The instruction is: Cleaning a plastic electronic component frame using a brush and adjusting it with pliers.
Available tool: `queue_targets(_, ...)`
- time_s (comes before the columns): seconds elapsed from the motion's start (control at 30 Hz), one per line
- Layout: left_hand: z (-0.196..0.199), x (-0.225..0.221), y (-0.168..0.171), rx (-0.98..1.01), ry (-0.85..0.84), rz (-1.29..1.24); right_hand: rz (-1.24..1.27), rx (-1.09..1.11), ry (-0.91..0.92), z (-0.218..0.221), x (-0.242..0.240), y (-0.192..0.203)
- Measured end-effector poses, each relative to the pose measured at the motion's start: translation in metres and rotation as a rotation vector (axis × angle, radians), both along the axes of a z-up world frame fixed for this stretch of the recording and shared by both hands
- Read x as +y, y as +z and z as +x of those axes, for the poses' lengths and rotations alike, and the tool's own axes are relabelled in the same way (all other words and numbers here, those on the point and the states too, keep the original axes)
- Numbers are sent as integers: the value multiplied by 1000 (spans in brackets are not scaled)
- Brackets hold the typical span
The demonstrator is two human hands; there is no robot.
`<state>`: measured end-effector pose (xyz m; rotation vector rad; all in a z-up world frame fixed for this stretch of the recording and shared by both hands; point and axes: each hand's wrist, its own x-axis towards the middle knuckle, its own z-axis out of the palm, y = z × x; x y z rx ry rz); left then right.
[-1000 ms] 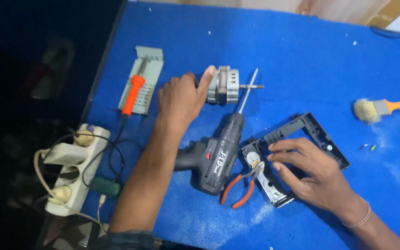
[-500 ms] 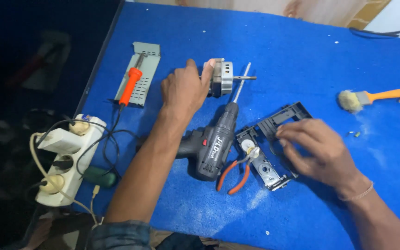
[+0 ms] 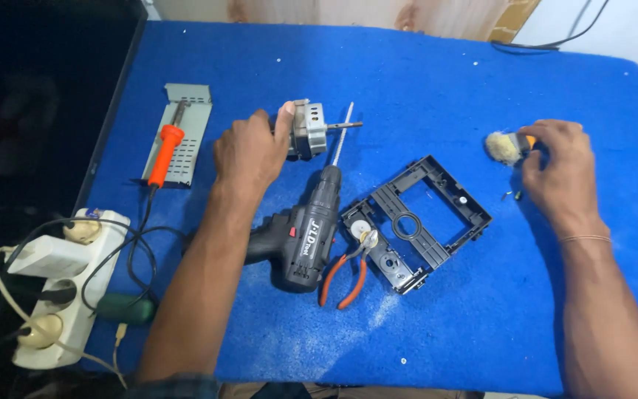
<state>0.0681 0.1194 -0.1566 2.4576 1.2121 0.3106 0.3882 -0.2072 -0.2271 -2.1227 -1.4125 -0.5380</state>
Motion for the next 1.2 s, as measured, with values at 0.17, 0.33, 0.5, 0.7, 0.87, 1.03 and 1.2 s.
queue_targets(0.17, 1, 4, -3, -22, 1, 11, -29, 33, -77, -4, 1, 7)
queue_targets(0.33, 0, 3, -5, -18, -16, 16, -15, 84, -131, -5, -3, 5)
queue_targets(0.5, -1, 2, -2, -9, -15, -6, -117, 371, -293, -9, -7, 20)
queue_targets(0.7, -1, 3, -2, 3, -13, -17, -455, 663, -372, -60, -2, 90)
queue_targets(0.87, 0, 5, -3, 6, -9, -9, -637, 718, -260, -53, 0, 84)
queue_targets(1.03, 0, 3, -2, 17, -12, -28, -654, 628, -107, -52, 4, 71)
queue_targets(1.2, 1, 4, -2, 24, -14, -28, -690, 672, -202, -58, -1, 83)
